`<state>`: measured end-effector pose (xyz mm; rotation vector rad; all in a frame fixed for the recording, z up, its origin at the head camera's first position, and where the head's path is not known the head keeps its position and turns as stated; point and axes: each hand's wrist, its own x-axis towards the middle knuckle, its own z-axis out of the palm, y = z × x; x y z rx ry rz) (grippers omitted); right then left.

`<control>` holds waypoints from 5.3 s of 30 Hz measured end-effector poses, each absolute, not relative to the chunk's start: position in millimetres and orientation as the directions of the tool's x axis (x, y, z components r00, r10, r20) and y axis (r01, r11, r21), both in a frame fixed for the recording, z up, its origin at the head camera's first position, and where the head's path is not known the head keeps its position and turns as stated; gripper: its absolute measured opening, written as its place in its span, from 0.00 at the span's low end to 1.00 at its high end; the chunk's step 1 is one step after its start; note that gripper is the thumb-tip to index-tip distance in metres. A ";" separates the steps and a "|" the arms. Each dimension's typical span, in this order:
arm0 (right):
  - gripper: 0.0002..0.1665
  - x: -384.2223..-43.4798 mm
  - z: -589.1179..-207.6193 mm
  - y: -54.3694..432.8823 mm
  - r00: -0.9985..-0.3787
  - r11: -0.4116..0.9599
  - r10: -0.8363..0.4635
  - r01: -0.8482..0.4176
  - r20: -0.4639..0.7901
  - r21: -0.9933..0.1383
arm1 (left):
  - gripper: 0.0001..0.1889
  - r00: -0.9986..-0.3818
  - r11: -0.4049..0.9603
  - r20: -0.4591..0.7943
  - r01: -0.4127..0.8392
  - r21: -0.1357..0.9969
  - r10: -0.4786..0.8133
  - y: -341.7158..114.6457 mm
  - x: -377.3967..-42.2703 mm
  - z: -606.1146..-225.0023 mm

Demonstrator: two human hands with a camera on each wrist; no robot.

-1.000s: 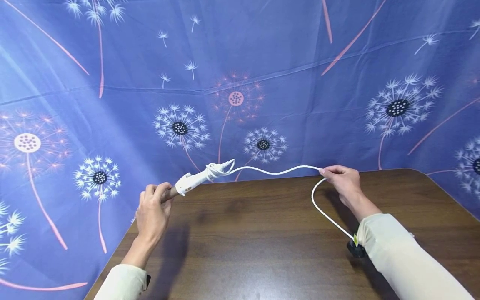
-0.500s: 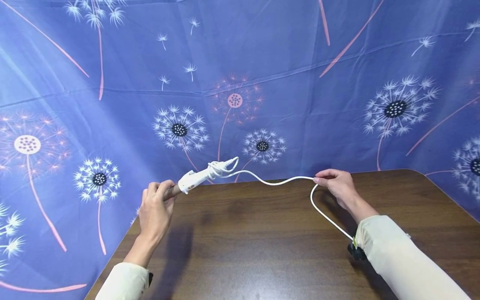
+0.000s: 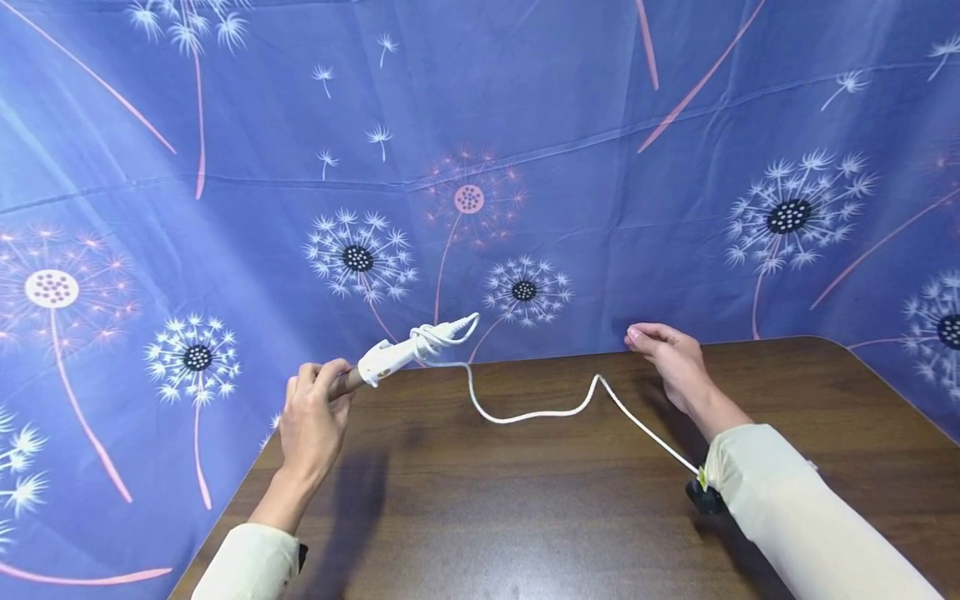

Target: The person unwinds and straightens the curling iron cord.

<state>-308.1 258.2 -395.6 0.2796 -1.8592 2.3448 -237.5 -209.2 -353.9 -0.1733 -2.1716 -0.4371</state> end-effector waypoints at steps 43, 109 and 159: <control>0.10 -315.7 -395.7 174.1 -0.938 -0.336 -0.332 0.021 0.098 -0.942 | 0.24 -0.578 0.920 0.816 0.322 0.226 0.002 -202.4 -237.9 -350.6; 0.03 -322.6 -388.8 67.9 -0.903 -0.314 -0.333 -0.164 0.270 -0.935 | 0.26 -0.572 0.907 0.819 0.364 0.213 0.038 -186.7 -234.1 -340.2; 0.02 -335.5 -386.8 143.3 -0.939 -0.390 0.008 -0.319 0.343 -0.864 | 0.26 -0.686 0.951 0.727 0.204 0.234 -0.032 -222.3 -239.2 -362.0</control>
